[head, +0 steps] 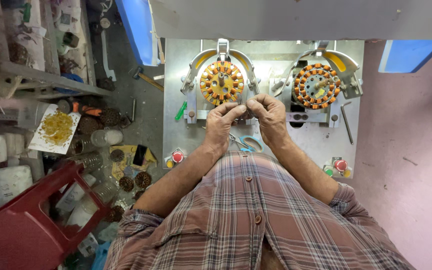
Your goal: The person rewinds an electric motor stator by hand at a workbench. They use a small prying tool to press copper wire coils into the stator slots and insert insulation strips to secure the windings.
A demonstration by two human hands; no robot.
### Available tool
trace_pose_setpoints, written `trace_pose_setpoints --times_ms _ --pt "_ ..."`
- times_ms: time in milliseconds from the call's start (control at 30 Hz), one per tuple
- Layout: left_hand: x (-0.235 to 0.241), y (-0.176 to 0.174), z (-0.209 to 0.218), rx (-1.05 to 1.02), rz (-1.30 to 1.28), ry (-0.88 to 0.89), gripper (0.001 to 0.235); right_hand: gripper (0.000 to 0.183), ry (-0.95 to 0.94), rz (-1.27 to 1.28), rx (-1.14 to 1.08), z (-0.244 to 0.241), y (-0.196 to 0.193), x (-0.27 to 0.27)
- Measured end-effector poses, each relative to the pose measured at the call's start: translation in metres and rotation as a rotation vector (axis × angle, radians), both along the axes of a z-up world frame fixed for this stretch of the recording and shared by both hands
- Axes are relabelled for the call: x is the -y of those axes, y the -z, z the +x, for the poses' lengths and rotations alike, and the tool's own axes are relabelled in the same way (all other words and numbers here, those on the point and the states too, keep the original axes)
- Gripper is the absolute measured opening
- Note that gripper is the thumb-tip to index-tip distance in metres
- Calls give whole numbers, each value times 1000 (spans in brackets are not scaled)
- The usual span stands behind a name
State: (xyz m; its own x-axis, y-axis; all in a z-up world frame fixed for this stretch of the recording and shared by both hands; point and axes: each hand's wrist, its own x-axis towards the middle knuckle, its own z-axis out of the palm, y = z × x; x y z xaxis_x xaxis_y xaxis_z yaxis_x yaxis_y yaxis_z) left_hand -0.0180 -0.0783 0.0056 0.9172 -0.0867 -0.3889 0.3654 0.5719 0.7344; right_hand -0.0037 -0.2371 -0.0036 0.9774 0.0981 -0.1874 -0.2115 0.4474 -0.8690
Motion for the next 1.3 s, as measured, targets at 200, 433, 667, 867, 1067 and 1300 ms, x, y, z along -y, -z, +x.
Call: trace_pose_setpoints --times_ms 200,433,667,867,1067,1300 --pt "1 0 10 -6 20 -20 11 12 -31 51 -20 13 2 0" --pt "1 2 14 -23 87 -39 12 17 -73 -87 -21 23 1 1" --pt "1 2 11 -12 46 -51 13 13 -83 -107 -3 23 7 -2" --pt "0 1 6 -18 44 -73 13 12 -87 -23 6 17 5 -4" --pt "-8 0 -1 -22 35 -82 12 15 -99 26 -15 13 -2 -12" --pt "-16 0 -2 20 45 -50 13 14 -53 -67 22 7 5 -20"
